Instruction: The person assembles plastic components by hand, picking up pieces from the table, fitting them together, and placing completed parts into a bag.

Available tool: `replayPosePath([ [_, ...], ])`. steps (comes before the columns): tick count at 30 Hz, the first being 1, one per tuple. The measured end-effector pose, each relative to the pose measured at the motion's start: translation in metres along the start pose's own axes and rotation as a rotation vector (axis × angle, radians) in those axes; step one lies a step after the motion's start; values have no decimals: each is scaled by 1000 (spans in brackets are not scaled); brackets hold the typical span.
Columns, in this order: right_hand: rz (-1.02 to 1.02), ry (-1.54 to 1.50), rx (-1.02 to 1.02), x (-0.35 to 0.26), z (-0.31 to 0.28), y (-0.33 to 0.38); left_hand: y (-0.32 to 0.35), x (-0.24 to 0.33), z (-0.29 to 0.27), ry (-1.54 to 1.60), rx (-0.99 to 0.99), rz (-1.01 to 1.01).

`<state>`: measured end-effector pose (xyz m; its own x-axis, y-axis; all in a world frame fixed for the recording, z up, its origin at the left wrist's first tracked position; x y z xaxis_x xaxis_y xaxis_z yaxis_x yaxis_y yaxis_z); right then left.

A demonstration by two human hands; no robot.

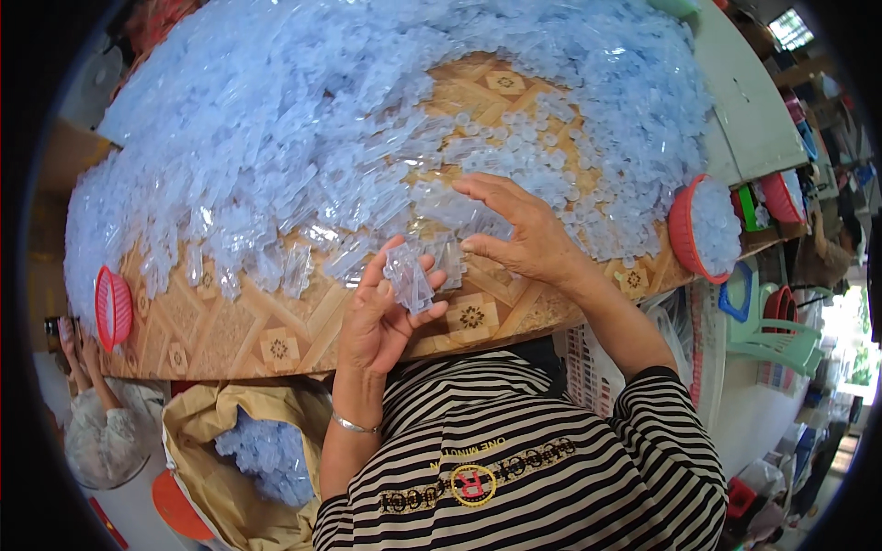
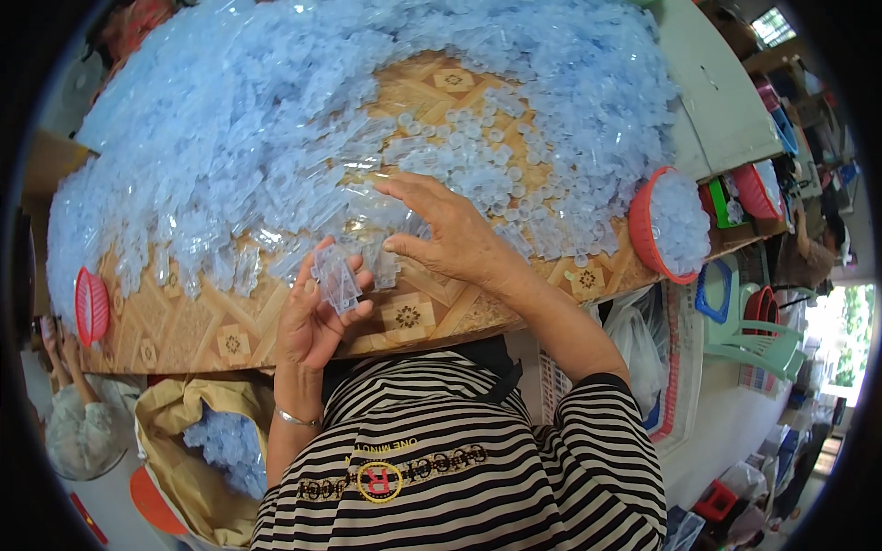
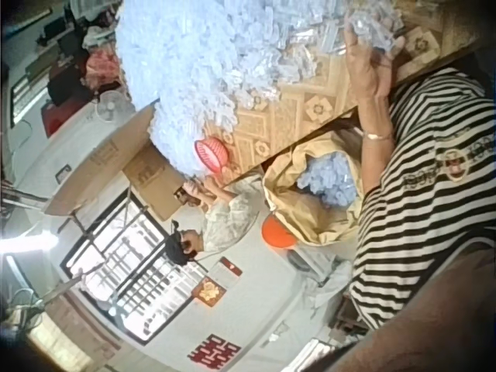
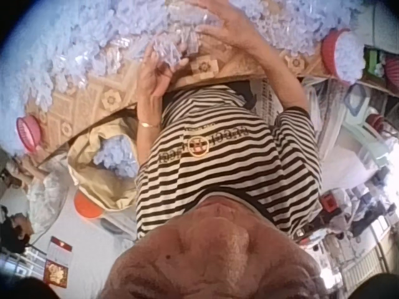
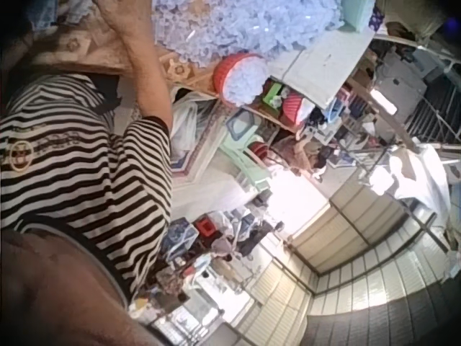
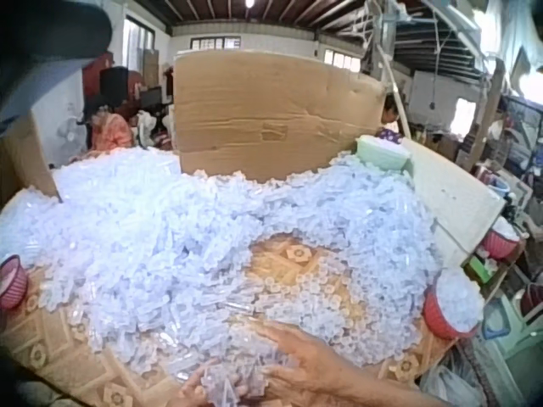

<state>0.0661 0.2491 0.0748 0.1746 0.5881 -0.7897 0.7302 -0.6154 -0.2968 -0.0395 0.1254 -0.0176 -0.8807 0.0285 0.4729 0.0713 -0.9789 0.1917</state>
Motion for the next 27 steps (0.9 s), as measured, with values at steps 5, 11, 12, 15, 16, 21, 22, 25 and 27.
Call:
replayPosePath([
  [5,63,224,142,45,-45,10,-1,-13,0,-53,-24,-31],
  [11,235,579,295,148,-131,-24,-4,-26,-2,-125,-22,-64],
  [12,318,683,284,165,-137,-30,-5,-25,-4,-137,9,-52],
  [15,346,848,238,183,-133,-49,-4,-25,-8,-116,22,-38],
  [16,344,845,242,182,-133,-55,-4,-23,-10,-106,33,-26],
  [21,482,830,114,194,-129,-59,-5,-25,-7,-114,-5,-55],
  [22,482,831,116,195,-129,-55,-5,-26,-8,-114,-7,-56],
  [25,320,753,248,180,-130,-45,-6,-27,-9,-122,-3,-63],
  [27,177,630,323,162,-131,-42,-6,-26,-6,-119,-12,-61],
])
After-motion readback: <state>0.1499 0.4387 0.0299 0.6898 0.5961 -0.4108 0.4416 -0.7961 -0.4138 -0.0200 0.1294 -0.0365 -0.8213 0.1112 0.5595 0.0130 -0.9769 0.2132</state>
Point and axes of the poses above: each hand's wrist, its own y-axis away from the middle knuckle, its own z-axis out of the palm, x = y × z, the point moved 10 cm from there along -y, towards the middle knuckle
